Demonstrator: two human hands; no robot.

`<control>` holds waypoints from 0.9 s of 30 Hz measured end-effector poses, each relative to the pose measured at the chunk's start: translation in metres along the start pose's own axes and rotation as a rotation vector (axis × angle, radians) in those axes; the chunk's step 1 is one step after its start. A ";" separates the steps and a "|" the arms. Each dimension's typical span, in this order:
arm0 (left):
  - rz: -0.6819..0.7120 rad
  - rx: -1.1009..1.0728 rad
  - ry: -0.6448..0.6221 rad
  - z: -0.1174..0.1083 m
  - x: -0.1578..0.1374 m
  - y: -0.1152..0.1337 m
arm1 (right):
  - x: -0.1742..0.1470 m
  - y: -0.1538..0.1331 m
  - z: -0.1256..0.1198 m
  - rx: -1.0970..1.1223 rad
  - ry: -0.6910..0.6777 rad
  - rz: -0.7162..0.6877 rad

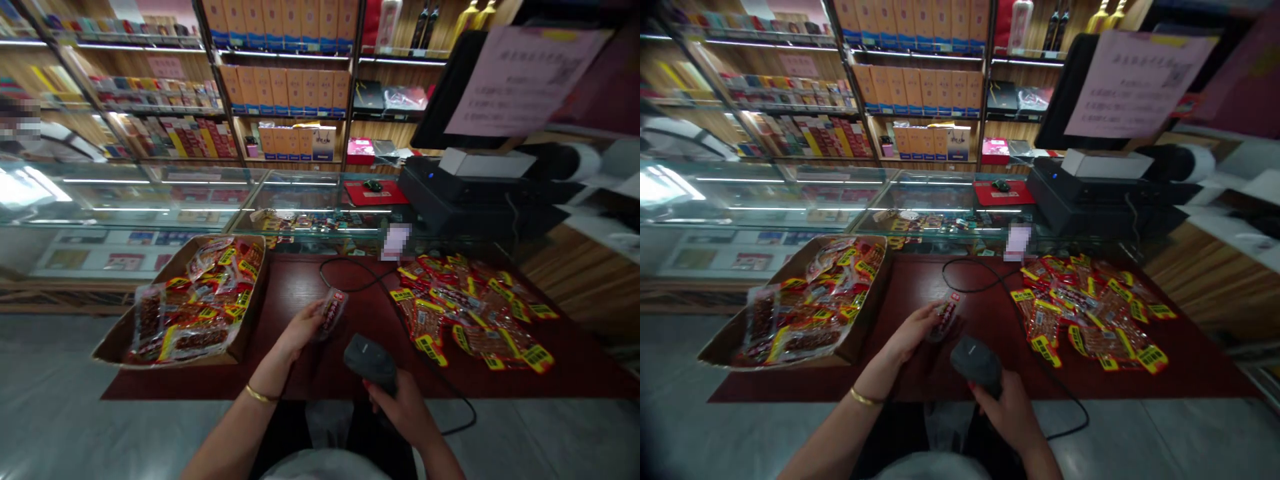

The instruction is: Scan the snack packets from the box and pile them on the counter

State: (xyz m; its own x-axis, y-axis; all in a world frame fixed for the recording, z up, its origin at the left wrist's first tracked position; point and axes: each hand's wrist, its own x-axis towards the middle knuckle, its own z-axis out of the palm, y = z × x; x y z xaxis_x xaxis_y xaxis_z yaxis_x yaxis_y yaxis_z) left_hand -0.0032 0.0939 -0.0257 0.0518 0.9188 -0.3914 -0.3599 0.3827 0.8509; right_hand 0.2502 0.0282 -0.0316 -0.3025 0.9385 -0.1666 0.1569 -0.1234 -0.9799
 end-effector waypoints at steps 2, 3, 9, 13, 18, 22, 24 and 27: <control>0.028 0.050 -0.035 0.017 0.017 0.000 | 0.010 0.013 0.001 0.143 0.022 0.020; 0.035 0.091 -0.058 0.029 0.027 0.000 | 0.014 0.019 0.000 0.181 0.028 0.018; 0.020 0.241 -0.205 0.132 0.092 0.002 | 0.016 0.041 -0.009 0.302 0.044 0.001; 0.034 0.336 -0.249 0.170 0.104 0.005 | 0.015 0.050 -0.012 0.342 0.057 0.026; 0.238 0.537 -0.086 0.112 0.060 0.028 | 0.014 0.049 -0.010 0.354 0.055 -0.008; 0.553 0.916 0.374 0.001 -0.011 0.072 | 0.009 0.044 -0.010 0.344 0.001 -0.011; 0.501 1.074 0.645 -0.053 -0.054 0.094 | 0.007 0.044 -0.011 0.298 -0.010 0.001; 0.227 1.354 0.950 -0.113 -0.116 0.115 | 0.006 0.047 -0.012 0.222 0.007 0.024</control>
State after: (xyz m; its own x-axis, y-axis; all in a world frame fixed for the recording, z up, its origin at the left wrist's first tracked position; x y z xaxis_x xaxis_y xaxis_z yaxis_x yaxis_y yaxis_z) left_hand -0.1563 0.0203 0.0780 -0.6135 0.7761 0.1459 0.7577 0.5263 0.3859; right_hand 0.2670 0.0323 -0.0774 -0.2944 0.9365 -0.1904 -0.0474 -0.2133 -0.9758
